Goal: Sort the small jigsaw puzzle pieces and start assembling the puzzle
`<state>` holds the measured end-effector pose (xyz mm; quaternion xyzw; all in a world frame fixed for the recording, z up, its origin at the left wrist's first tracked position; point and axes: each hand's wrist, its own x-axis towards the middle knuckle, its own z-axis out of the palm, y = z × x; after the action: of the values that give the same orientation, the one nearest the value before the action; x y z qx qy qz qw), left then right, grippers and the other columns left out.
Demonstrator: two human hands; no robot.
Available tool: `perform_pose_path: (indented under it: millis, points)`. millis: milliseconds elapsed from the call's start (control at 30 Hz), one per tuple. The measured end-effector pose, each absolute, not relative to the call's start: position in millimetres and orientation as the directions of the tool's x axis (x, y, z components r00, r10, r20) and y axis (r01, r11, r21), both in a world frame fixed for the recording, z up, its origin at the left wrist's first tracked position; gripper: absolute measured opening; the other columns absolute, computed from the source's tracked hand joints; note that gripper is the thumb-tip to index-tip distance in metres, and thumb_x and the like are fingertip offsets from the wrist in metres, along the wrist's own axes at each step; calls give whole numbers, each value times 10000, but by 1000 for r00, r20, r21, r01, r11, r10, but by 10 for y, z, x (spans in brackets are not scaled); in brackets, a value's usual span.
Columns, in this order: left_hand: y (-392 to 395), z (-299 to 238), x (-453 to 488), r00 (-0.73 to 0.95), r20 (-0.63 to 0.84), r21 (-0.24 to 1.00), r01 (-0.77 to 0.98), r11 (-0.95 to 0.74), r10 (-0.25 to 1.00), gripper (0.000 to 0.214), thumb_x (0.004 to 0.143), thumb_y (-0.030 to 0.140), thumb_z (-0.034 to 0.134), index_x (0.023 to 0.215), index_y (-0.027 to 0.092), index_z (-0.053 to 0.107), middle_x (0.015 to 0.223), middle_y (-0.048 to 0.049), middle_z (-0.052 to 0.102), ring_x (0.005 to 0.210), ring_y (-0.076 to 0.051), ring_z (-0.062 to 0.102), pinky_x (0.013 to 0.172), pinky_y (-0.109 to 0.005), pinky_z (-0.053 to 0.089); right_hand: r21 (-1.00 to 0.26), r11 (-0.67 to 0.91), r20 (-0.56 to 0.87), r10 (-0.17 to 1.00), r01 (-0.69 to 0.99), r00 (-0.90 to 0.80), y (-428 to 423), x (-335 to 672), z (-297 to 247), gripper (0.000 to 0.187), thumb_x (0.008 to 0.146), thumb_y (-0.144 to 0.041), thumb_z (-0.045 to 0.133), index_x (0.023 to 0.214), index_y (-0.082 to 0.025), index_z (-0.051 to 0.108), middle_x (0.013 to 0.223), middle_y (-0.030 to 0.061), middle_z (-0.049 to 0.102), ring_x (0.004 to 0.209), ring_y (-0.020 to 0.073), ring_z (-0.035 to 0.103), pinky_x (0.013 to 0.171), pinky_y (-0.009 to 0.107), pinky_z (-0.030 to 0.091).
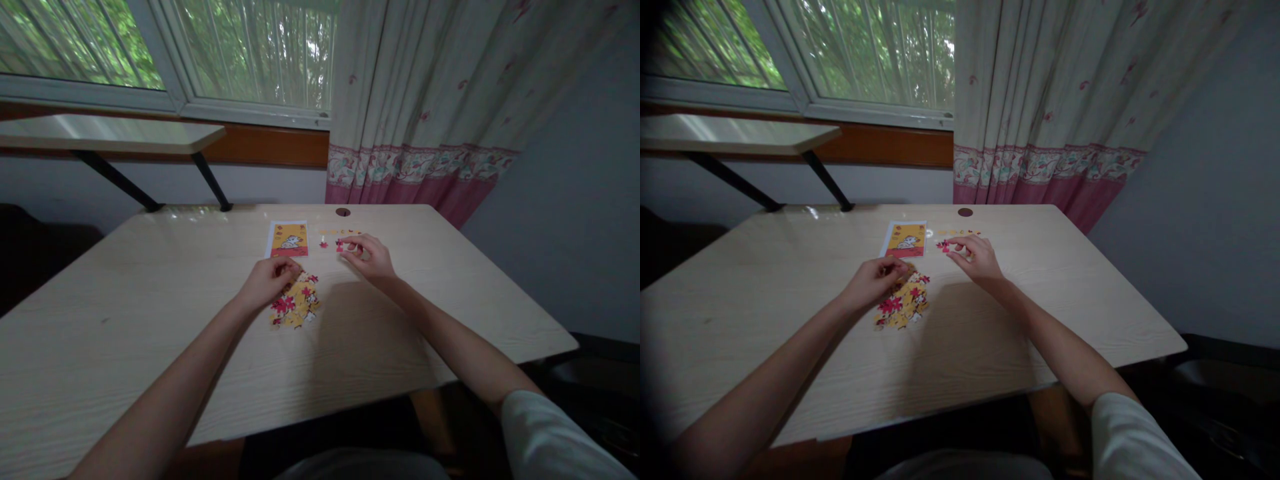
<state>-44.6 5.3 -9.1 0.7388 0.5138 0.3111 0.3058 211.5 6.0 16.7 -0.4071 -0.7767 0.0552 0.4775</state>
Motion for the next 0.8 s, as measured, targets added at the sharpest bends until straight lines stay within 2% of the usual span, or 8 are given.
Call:
perform_pose_path:
  millis: [167, 367, 500, 633, 800]
  points:
    - [30, -35, -452, 283, 175, 691, 647, -323, 943, 265, 798, 359, 515, 819, 141, 665, 629, -26, 616, 543, -131, 506, 516, -250, 362, -532, 595, 620, 758, 603, -200, 213, 2143, 149, 230, 792, -320, 639, 988, -205, 671, 816, 26, 649, 666, 120, 528, 692, 268, 428]
    - [21, -9, -454, 306, 197, 648, 672, -358, 931, 249, 799, 338, 511, 816, 148, 670, 643, -25, 624, 564, -136, 509, 539, -256, 368, -640, 306, 324, 939, 704, -114, 646, 2152, -24, 255, 758, -326, 638, 964, -184, 690, 803, 33, 681, 669, 127, 568, 648, 252, 429]
    - [16, -5, -451, 296, 194, 651, 674, -349, 935, 243, 801, 321, 498, 810, 147, 667, 626, -20, 616, 549, -132, 503, 530, -253, 359, -580, 232, 196, 970, 781, -142, 827, 2135, -137, 238, 730, -337, 657, 922, -205, 707, 834, 29, 696, 754, 157, 610, 682, 266, 432]
    - [15, -7, -444, 293, 192, 653, 674, -345, 937, 237, 804, 305, 489, 818, 147, 665, 651, -26, 628, 563, -132, 513, 537, -252, 361, -486, 243, 156, 969, 839, -191, 883, 2103, -146, 235, 733, -343, 648, 938, -247, 715, 887, 25, 696, 818, 177, 616, 717, 285, 426]
    - [15, -16, -438, 285, 217, 651, 670, -356, 934, 237, 811, 319, 492, 796, 151, 659, 617, -16, 603, 544, -126, 489, 534, -253, 352, -458, 229, 99, 973, 859, -206, 899, 2091, -66, 259, 730, -361, 647, 956, -255, 712, 917, 28, 694, 835, 183, 615, 721, 291, 423]
